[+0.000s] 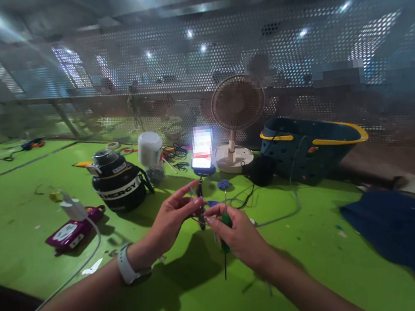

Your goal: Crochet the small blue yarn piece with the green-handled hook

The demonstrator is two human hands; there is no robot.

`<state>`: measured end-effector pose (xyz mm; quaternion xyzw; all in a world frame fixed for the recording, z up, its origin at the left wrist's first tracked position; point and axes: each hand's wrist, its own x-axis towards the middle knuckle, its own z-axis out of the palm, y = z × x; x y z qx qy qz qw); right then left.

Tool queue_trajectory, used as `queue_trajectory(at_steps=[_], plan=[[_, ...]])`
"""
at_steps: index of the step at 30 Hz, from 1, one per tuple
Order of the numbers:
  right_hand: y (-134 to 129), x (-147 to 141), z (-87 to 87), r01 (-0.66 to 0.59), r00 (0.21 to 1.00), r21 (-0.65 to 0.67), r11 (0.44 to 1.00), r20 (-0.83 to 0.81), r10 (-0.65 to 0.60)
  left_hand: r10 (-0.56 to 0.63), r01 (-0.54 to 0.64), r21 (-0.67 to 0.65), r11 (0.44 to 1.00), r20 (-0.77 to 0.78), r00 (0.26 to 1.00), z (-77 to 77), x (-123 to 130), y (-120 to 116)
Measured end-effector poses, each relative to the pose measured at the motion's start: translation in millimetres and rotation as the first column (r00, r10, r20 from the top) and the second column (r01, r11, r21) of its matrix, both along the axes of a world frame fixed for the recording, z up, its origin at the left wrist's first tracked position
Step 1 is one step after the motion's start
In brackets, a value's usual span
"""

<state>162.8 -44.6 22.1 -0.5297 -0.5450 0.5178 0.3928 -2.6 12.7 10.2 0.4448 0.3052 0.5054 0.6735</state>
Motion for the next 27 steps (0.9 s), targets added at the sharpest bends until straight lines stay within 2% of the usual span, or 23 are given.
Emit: queue_trajectory(at_steps=[8, 10, 13, 18, 21, 24, 27], plan=[[3, 0, -6.8, -0.044, 0.994, 0.074, 0.996, 0.099, 0.036, -0.013, 0.014, 0.022, 1.0, -0.021, 1.0, 0.6, 1, -3], [4, 2, -5.6, -0.017, 0.994, 0.074, 0.997, 0.106, 0.009, -0.005, 0.006, 0.035, 0.999, -0.031, 1.0, -0.9, 0, -2], [7, 10, 1.8, 0.039, 0.998, 0.039, 0.998, 0.039, -0.041, 0.026, -0.025, 0.046, 0.999, -0.024, 0.999, -3.5, 0, 1], [19, 29, 12.7, 0.038, 0.984, 0.056, 0.998, -0.176, -0.028, 0.042, -0.04, 0.054, 0.998, -0.042, 0.998, -5.1, -1, 4], [26, 35, 11.4, 0.133, 0.979, 0.103, 0.986, -0.171, -0.114, 0.044, -0.041, 0.051, 0.998, -0.043, 0.998, -5.7, 0, 3], [29, 37, 8.5, 0.258, 0.959, 0.201, 0.945, -0.171, -0.225, 0.023, -0.019, 0.06, 0.998, -0.057, 0.998, -7.1, -1, 2], [29, 37, 8.3, 0.31, 0.943, 0.261, 0.914, -0.204, -0.261, -0.009, 0.014, 0.07, 0.997, -0.07, 0.997, -8.5, 0, 1]])
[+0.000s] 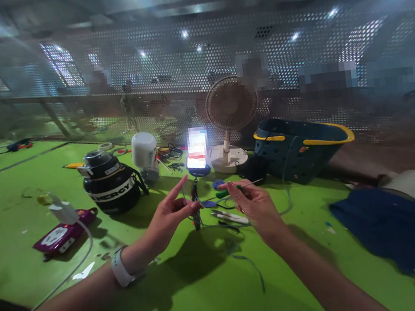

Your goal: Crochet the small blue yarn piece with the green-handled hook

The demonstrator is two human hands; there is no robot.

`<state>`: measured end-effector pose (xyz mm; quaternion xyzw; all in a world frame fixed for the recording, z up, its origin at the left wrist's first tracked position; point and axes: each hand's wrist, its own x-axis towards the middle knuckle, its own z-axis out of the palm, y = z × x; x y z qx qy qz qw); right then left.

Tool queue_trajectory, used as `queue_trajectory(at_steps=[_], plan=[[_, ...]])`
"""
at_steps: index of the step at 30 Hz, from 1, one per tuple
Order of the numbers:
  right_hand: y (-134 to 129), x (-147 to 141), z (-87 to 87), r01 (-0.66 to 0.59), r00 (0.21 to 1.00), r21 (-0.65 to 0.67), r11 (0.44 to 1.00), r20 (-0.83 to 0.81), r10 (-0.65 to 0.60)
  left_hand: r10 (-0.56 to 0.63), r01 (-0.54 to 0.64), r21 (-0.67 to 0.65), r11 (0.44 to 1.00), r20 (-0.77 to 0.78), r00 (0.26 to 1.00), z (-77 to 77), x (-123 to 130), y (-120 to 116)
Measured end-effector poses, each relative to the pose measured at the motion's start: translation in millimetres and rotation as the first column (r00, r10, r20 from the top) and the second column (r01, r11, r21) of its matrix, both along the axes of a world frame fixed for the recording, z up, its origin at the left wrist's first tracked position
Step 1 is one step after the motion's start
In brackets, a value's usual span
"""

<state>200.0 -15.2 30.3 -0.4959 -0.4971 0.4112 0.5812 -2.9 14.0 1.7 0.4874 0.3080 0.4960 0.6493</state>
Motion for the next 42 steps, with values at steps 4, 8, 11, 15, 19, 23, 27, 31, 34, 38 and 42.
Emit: queue_trajectory(at_steps=[4, 8, 11, 15, 19, 23, 27, 31, 34, 38, 42], plan=[[-4, -2, 3.5, -0.001, 0.996, 0.003, 1.0, -0.093, 0.002, -0.05, 0.05, -0.001, 0.999, 0.041, 0.998, -2.0, 2, -1], [-8, -5, 6.5, -0.018, 0.981, 0.028, 0.999, -0.191, 0.023, -0.095, 0.094, 0.01, 0.996, 0.076, 0.993, -3.7, 2, -2], [-10, -8, 6.0, -0.029, 0.968, 0.017, 0.999, -0.249, 0.032, -0.122, 0.122, 0.01, 0.993, 0.084, 0.989, -3.6, 1, -3], [-10, -10, 4.0, -0.057, 0.961, -0.031, 0.998, -0.271, 0.046, -0.15, 0.148, 0.02, 0.989, 0.094, 0.984, -2.3, 1, -4], [-10, -11, 5.4, -0.037, 0.954, -0.047, 0.998, -0.298, 0.022, -0.193, 0.189, 0.045, 0.981, 0.108, 0.975, -0.5, 1, -5], [-9, -12, 5.6, -0.013, 0.955, -0.047, 0.999, -0.296, -0.001, -0.193, 0.188, 0.05, 0.981, 0.128, 0.973, 3.5, 0, -8], [-9, -16, -7.1, -0.116, 0.981, -0.075, 0.99, -0.162, 0.103, -0.114, 0.13, -0.05, 0.99, 0.247, 0.962, 7.4, -2, -9], [-11, -26, -23.5, -0.301, 0.953, -0.103, 0.948, 0.014, 0.304, -0.079, 0.128, -0.142, 0.982, 0.309, 0.948, 5.1, -3, -8], [-12, -33, -28.8, -0.323, 0.946, -0.11, 0.94, -0.004, 0.325, -0.077, 0.131, -0.151, 0.98, 0.32, 0.944, 1.8, -1, -8], [-14, -38, -28.6, -0.302, 0.952, -0.15, 0.942, -0.091, 0.291, -0.078, 0.111, -0.097, 0.989, 0.297, 0.952, 1.7, 2, -11], [-18, -40, -26.2, -0.342, 0.931, -0.205, 0.917, -0.205, 0.302, -0.093, 0.115, -0.057, 0.992, 0.3, 0.949, 4.5, 3, -14]])
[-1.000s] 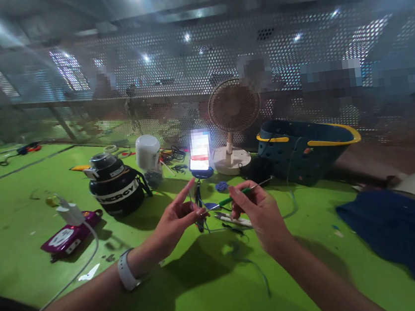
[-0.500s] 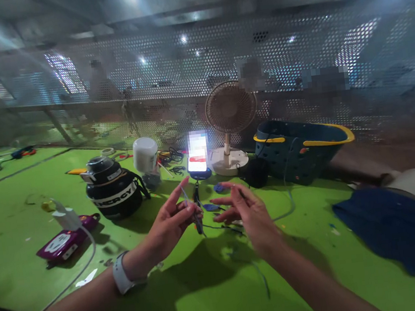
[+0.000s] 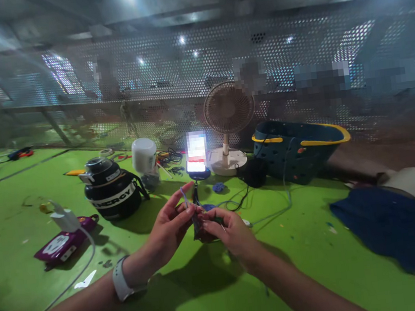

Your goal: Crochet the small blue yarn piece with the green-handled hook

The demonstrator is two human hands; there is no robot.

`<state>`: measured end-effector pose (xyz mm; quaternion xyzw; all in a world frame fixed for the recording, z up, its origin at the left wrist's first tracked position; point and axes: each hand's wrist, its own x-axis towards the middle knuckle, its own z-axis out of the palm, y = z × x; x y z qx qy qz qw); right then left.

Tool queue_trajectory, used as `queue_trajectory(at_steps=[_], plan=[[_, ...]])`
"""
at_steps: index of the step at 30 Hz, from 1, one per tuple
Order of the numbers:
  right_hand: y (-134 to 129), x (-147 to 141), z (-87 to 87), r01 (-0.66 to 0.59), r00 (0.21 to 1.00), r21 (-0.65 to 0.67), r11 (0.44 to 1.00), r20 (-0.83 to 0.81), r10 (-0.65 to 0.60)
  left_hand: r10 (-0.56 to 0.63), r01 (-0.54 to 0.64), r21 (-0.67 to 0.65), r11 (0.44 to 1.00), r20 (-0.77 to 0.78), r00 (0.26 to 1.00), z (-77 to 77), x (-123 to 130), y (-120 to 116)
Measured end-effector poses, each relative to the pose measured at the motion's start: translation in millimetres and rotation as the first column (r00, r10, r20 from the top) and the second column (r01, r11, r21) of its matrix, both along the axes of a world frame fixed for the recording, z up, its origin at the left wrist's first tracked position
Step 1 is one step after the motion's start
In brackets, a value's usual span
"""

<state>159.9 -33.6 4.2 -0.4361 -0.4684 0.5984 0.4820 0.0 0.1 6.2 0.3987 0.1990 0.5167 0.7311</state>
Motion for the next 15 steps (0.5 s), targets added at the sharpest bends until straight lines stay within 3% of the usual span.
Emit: queue_trajectory(at_steps=[7, 15], plan=[[-2, -4, 0.5, 0.003, 0.994, -0.03, 1.0, -0.112, -0.006, -0.024, 0.024, 0.017, 1.0, 0.026, 0.999, 1.2, 0, -2], [0, -6, -3.3, -0.063, 0.998, 0.048, 0.997, 0.008, 0.062, -0.037, 0.037, 0.017, 0.999, -0.004, 0.999, 5.8, 2, -11]])
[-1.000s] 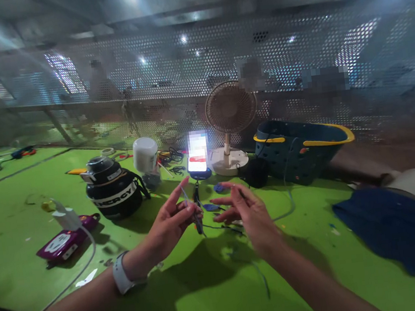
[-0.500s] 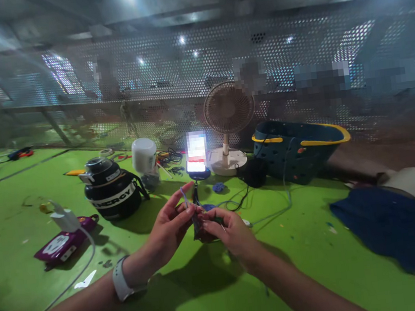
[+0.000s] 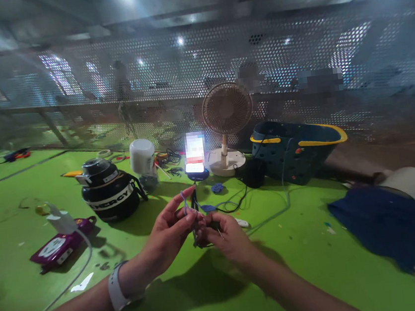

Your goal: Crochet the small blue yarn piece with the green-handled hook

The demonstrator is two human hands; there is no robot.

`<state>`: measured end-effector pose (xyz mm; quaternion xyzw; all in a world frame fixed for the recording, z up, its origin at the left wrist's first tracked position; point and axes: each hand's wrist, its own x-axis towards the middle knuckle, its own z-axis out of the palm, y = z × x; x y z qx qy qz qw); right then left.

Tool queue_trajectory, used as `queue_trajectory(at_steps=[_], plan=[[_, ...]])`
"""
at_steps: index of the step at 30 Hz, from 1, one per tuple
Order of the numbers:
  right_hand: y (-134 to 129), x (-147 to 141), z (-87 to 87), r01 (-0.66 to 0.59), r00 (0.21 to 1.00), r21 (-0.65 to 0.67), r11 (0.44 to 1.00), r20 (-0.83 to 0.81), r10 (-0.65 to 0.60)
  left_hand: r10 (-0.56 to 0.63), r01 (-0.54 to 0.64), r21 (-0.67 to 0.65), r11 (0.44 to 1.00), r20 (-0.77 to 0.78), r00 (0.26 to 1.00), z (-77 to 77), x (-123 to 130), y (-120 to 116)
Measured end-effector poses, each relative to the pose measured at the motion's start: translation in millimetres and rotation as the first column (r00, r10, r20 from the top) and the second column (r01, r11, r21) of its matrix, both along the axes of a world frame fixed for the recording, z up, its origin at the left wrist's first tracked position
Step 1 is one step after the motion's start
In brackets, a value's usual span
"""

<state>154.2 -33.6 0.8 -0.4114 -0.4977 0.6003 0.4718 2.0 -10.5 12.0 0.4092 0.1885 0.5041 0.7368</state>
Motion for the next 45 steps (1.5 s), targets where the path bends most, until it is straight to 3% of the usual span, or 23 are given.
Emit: queue_trajectory(at_steps=[5, 9, 13, 20, 22, 27, 34, 40, 45], plan=[[1, 2, -5.5, -0.014, 0.993, 0.091, 0.996, 0.122, 0.003, 0.0, 0.001, 0.021, 1.0, -0.04, 0.999, -0.4, -1, -1], [3, 13, 0.8, 0.146, 0.943, 0.192, 0.97, 0.268, -0.196, 0.018, -0.008, 0.107, 0.994, -0.096, 0.995, -5.5, 0, 4], [5, 23, 10.3, 0.221, 0.936, 0.218, 0.951, 0.227, -0.269, 0.032, 0.0, 0.19, 0.982, -0.166, 0.986, -11.7, 2, 6], [1, 16, 11.0, 0.077, 0.974, 0.145, 0.986, 0.2, -0.106, 0.06, 0.035, 0.304, 0.952, -0.298, 0.953, -16.6, 5, 1], [0, 15, 10.6, 0.083, 0.972, 0.147, 0.986, 0.205, -0.113, 0.073, 0.031, 0.316, 0.948, -0.311, 0.948, -17.5, 5, 2], [2, 17, 9.6, 0.183, 0.945, 0.2, 0.962, 0.236, -0.229, 0.193, -0.121, 0.268, 0.956, -0.259, 0.947, -13.0, 4, 3], [2, 16, 7.8, 0.143, 0.96, 0.202, 0.969, 0.208, -0.185, 0.289, -0.228, 0.243, 0.943, -0.257, 0.922, -6.6, 3, 3], [0, 6, 3.0, 0.0, 0.983, 0.152, 0.988, 0.184, -0.028, 0.281, -0.224, 0.242, 0.944, -0.233, 0.931, -7.9, 4, 0], [-7, 3, -1.0, -0.042, 0.928, 0.209, 0.977, 0.369, -0.039, 0.233, -0.193, 0.181, 0.964, -0.241, 0.942, -6.4, 2, 1]])
